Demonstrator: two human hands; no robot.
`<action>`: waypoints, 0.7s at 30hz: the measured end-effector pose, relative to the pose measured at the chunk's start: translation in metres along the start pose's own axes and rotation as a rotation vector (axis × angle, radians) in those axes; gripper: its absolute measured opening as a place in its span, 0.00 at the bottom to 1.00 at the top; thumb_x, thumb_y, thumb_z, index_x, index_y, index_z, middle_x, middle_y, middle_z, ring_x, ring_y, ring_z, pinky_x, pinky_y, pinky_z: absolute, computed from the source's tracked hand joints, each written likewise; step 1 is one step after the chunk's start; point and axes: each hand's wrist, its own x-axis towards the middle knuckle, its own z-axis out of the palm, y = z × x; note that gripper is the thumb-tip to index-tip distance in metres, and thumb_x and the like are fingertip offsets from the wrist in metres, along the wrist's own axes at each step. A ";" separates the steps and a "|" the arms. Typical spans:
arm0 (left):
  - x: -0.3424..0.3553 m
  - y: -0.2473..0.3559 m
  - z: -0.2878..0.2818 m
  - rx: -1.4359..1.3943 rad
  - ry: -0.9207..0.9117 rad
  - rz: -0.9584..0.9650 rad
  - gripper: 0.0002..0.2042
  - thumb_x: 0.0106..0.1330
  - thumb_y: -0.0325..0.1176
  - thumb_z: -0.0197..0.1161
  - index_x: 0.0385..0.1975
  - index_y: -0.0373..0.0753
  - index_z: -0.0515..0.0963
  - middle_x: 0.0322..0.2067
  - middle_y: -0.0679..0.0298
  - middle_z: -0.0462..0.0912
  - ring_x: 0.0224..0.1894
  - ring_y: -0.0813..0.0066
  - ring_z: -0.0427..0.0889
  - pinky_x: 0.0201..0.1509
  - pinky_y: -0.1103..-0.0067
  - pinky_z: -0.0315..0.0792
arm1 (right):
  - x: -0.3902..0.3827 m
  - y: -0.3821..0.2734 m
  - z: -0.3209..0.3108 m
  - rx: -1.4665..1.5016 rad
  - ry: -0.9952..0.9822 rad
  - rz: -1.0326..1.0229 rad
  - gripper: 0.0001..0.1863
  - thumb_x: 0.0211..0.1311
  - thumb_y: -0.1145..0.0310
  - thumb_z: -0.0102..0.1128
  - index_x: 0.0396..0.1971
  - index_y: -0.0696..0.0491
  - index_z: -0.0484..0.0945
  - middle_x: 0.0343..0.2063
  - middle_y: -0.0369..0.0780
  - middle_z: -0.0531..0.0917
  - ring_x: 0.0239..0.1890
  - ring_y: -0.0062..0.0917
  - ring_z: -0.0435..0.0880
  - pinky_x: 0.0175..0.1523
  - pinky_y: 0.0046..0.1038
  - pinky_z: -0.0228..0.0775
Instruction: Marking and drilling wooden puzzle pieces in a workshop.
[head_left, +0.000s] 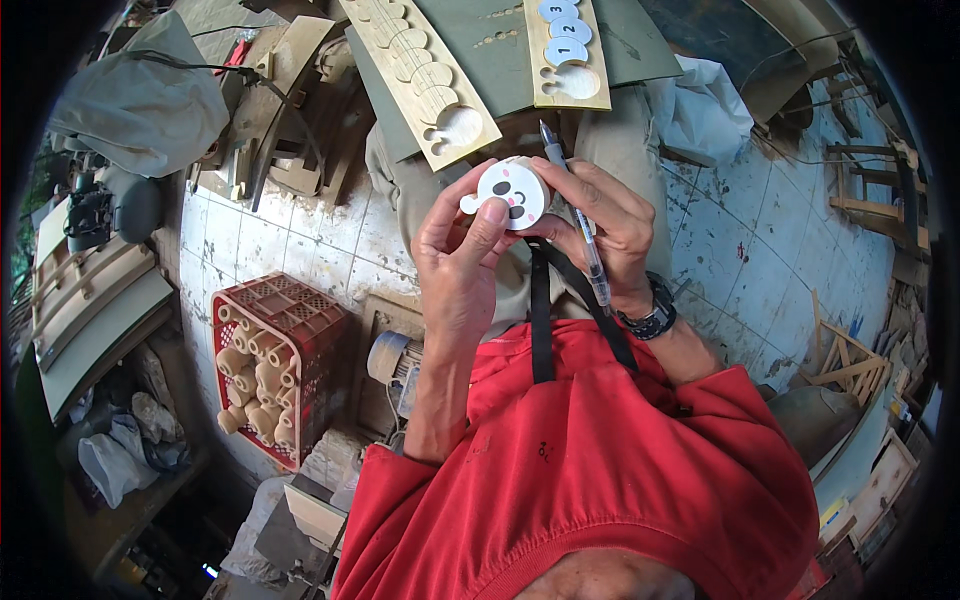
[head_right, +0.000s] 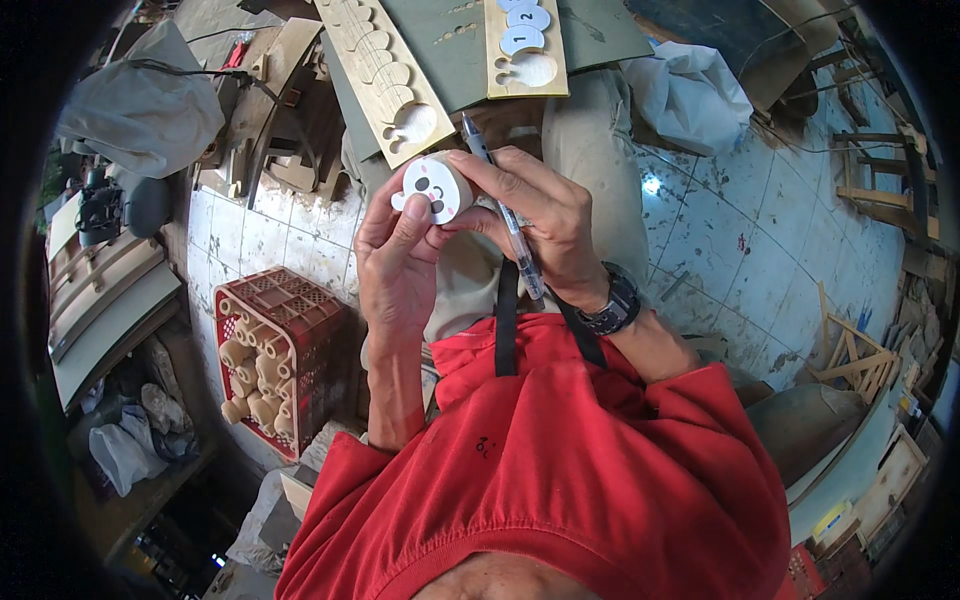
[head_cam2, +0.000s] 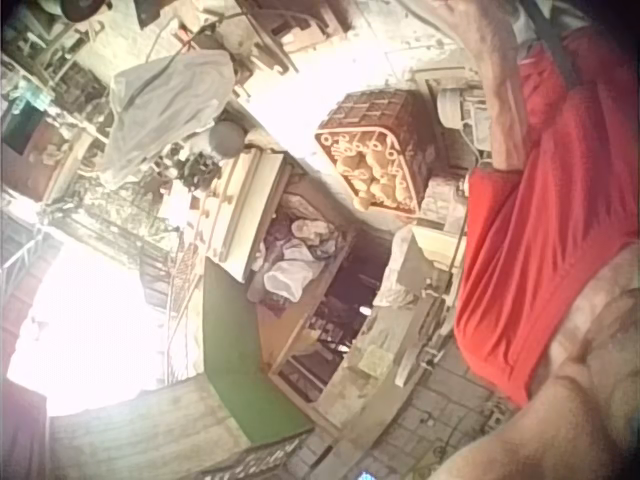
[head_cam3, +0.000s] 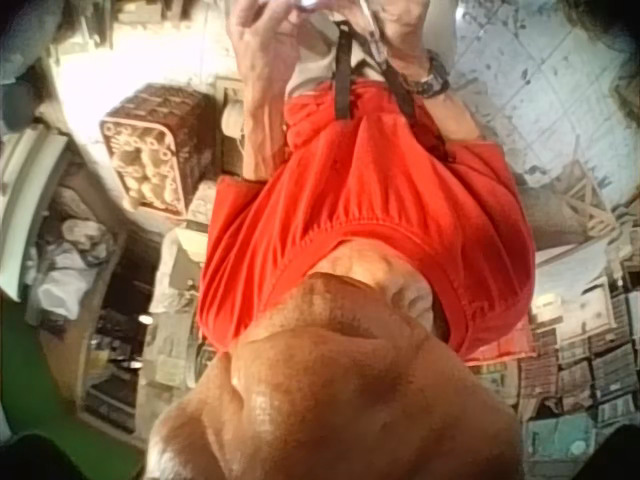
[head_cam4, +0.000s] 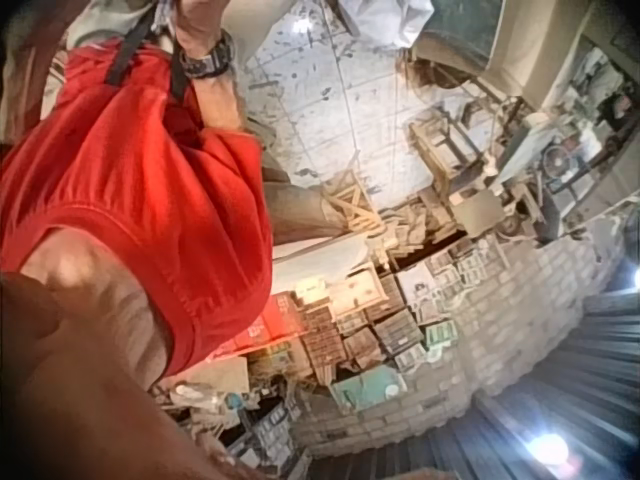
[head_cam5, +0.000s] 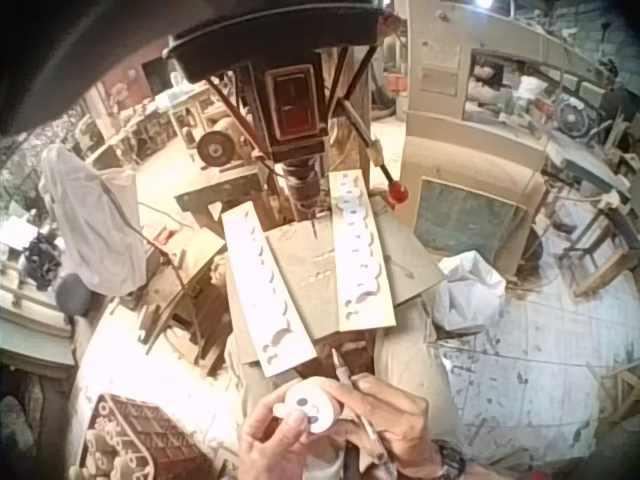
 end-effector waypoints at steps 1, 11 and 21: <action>0.000 0.001 0.002 0.005 -0.002 0.010 0.17 0.68 0.24 0.57 0.56 0.29 0.72 0.43 0.57 0.82 0.39 0.76 0.82 0.41 0.82 0.78 | 0.000 0.000 0.001 -0.002 0.016 -0.017 0.33 0.40 0.77 0.75 0.53 0.54 0.79 0.34 0.40 0.82 0.32 0.29 0.82 0.37 0.27 0.76; 0.003 0.002 -0.005 -0.039 -0.114 -0.007 0.19 0.66 0.26 0.63 0.56 0.32 0.74 0.47 0.58 0.82 0.47 0.74 0.82 0.51 0.77 0.79 | -0.001 0.004 -0.001 -0.124 0.030 -0.209 0.33 0.42 0.78 0.73 0.55 0.56 0.77 0.38 0.44 0.81 0.38 0.33 0.83 0.41 0.29 0.77; -0.004 -0.007 0.006 0.411 0.042 0.358 0.22 0.62 0.21 0.66 0.56 0.33 0.72 0.38 0.65 0.78 0.39 0.81 0.79 0.42 0.84 0.75 | -0.016 0.003 -0.001 0.433 0.003 0.277 0.31 0.49 0.71 0.75 0.55 0.58 0.76 0.43 0.43 0.83 0.41 0.26 0.83 0.46 0.26 0.76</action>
